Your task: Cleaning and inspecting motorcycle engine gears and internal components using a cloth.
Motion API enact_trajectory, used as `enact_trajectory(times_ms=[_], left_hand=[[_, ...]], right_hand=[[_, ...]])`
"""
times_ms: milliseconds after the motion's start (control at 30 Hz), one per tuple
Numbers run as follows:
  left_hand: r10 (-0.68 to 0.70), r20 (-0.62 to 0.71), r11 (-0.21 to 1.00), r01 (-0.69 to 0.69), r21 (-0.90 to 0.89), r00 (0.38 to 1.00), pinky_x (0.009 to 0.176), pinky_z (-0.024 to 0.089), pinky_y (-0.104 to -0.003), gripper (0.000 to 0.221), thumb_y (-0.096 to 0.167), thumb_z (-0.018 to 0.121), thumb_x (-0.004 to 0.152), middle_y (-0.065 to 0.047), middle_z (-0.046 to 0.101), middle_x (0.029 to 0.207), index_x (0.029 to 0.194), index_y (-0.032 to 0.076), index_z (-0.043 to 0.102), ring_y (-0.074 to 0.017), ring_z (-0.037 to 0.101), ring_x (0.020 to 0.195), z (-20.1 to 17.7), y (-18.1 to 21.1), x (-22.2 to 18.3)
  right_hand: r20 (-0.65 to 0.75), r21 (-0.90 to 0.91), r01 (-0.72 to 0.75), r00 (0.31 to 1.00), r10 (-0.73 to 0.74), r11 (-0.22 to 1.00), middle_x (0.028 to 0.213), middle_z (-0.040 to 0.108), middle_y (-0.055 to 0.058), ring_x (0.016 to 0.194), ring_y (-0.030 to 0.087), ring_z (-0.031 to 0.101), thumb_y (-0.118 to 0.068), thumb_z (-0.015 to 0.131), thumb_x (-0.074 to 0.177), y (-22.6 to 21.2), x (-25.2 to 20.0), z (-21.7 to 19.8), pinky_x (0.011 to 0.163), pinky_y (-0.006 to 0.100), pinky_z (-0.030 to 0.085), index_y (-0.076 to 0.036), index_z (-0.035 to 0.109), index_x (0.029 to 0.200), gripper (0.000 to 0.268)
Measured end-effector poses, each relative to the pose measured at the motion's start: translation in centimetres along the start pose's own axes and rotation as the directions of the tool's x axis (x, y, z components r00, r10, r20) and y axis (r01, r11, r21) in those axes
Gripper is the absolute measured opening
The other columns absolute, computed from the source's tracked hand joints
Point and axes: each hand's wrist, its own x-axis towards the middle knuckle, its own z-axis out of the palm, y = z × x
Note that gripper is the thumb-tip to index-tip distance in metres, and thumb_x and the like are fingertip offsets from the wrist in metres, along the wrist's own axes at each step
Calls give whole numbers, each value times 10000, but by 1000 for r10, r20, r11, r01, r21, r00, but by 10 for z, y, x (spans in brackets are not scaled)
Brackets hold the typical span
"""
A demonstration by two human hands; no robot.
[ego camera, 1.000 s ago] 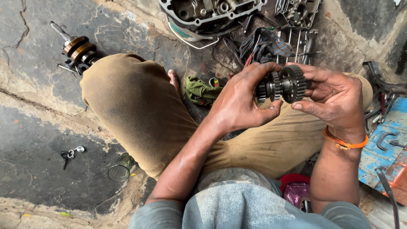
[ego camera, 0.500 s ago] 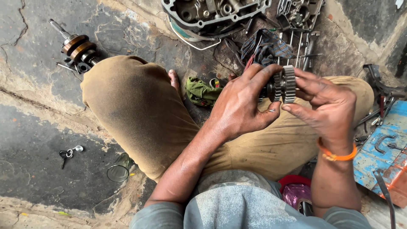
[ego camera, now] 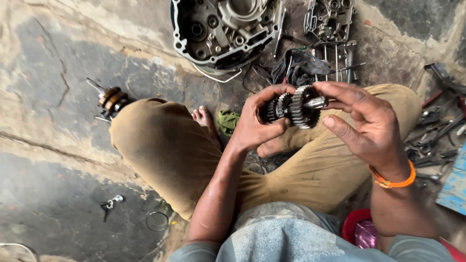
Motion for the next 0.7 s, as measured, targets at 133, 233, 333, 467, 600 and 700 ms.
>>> enact_trajectory(times_ms=[133,233,333,467,600,700], left_hand=[[20,45,996,-16,-87,999,1107,460,-288,588,122,707,769,-73,676,1261,1326,-51,632,-130,603,1185,-1,-15,1],[-28,63,991,36,-131,998,1089,464,-290,617,153,708,762,-84,683,1240,1335,-62,628,-137,608,1168,-2,-22,0],[-57,101,992,68,-102,993,1066,479,-294,611,184,696,770,-95,693,1204,1323,-70,639,-144,618,1142,-4,-29,-1],[-79,140,988,97,-124,987,1067,484,-295,616,184,669,814,-90,674,1215,1376,-58,603,-147,612,1159,1,-27,-4],[-67,104,970,89,-226,992,850,464,-216,689,178,617,863,-57,618,1335,1525,61,464,-87,558,972,16,19,0],[-169,95,907,192,-374,981,565,448,-182,690,212,577,932,-104,607,1268,1595,109,411,-70,531,673,19,20,0]], right_hand=[[51,-152,68,997,-61,986,1448,620,180,1291,241,649,-137,787,867,-20,11,-8,1074,330,553,-2,599,1380,563],[152,-394,153,983,-100,906,1415,639,168,1247,270,672,-225,885,712,-26,14,-6,1056,363,549,-9,619,1342,717],[200,-469,170,976,-83,866,1375,667,142,1223,273,685,-237,903,677,-20,16,-6,1049,372,555,-40,638,1343,743],[262,-510,160,965,-24,845,1259,717,136,1124,267,711,-280,893,662,-24,26,-6,973,365,575,-78,661,1344,748],[245,-608,169,969,-19,776,1100,746,154,980,269,744,-411,901,694,-17,35,-8,850,371,606,-89,660,1318,742],[191,-557,188,977,-96,809,1142,732,165,1004,271,751,-432,843,810,18,29,-8,864,361,621,-40,550,1403,769]])
